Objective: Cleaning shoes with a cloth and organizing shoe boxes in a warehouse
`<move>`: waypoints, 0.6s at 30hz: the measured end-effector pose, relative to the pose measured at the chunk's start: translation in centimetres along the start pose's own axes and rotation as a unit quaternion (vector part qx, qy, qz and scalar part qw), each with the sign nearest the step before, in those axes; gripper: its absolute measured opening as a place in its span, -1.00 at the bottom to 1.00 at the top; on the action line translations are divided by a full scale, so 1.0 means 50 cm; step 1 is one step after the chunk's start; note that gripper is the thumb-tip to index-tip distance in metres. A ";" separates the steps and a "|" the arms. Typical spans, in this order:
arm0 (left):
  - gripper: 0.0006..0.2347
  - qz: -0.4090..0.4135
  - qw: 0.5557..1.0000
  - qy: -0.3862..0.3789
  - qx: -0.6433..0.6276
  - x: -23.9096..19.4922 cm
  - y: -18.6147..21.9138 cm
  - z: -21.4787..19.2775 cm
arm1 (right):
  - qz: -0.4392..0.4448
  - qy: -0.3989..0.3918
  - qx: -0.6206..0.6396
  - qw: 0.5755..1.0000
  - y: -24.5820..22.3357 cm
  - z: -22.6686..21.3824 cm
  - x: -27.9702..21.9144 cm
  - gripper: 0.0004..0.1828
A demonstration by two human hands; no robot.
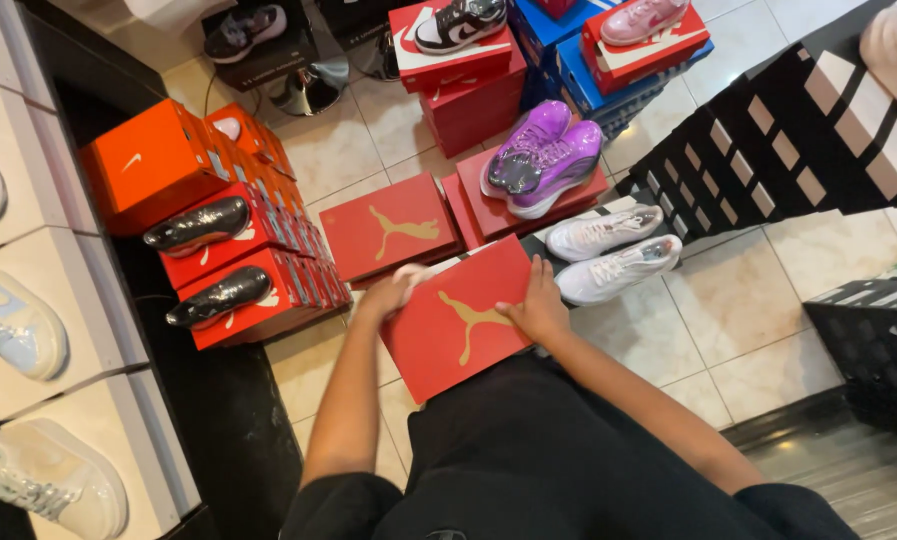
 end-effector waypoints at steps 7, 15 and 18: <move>-0.38 -0.155 0.927 0.205 -0.272 0.098 -0.323 0.168 | -0.037 -0.015 0.025 0.999 -0.021 -0.014 -0.007 0.30; -0.50 -0.159 0.734 0.450 -0.483 -0.020 -0.200 0.210 | -0.129 -0.083 0.126 0.980 -0.106 -0.106 -0.076 0.09; -0.52 -0.128 0.706 0.495 -0.490 -0.099 -0.202 0.221 | -0.120 -0.116 0.212 0.963 -0.060 -0.152 -0.086 -0.03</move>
Point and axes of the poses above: each hand's wrist, its own x-axis towards the middle knuckle, its own z-axis out of the palm, y = z × x, the point moved 3 cm from there along x, towards the middle knuckle, and after that the axes turned 13 degrees about x, right-handed, at the moved point
